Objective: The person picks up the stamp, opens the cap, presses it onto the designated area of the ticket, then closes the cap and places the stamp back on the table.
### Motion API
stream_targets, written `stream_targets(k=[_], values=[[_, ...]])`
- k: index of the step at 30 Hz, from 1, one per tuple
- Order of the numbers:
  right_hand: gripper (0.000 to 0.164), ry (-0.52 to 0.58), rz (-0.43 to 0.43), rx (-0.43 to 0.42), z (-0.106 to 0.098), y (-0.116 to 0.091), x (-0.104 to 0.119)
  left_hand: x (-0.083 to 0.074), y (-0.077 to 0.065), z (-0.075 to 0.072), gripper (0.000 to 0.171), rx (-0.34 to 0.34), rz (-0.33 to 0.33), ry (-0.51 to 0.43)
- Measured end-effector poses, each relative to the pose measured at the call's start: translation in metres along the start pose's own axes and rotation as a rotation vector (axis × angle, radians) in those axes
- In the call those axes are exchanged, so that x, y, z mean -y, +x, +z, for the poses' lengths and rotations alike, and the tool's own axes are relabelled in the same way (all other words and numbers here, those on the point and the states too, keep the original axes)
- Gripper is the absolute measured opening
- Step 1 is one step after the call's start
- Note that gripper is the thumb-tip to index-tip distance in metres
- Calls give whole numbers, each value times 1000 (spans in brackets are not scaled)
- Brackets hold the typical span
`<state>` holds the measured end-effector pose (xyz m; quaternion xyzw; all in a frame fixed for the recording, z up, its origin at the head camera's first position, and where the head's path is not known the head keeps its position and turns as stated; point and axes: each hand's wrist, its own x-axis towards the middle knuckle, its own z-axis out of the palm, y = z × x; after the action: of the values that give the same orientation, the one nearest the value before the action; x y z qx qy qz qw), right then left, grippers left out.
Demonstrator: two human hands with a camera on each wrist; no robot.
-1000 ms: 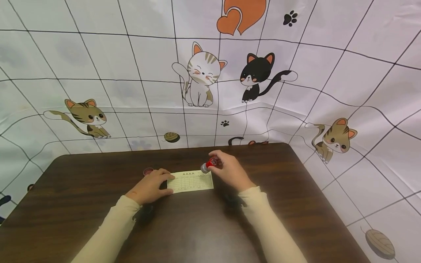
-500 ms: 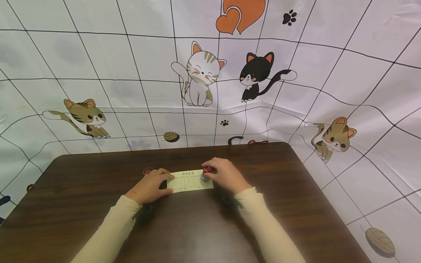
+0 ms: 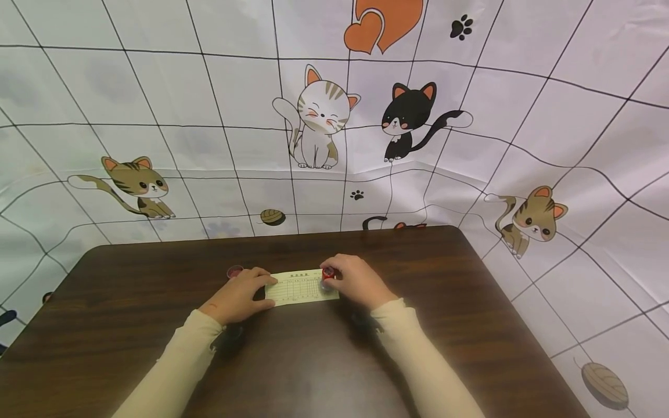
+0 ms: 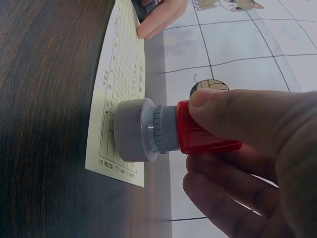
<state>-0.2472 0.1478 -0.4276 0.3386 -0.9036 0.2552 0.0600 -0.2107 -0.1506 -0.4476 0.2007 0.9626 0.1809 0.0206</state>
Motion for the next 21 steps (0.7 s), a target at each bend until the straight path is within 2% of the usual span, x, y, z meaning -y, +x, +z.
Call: stream_targets(k=[10, 21], values=[[29, 0, 19, 31, 2, 0, 0, -1, 0, -1, 51, -1, -2, 3], [37, -15, 48, 43, 3, 0, 2, -2, 0, 0, 51, 11, -19, 11]])
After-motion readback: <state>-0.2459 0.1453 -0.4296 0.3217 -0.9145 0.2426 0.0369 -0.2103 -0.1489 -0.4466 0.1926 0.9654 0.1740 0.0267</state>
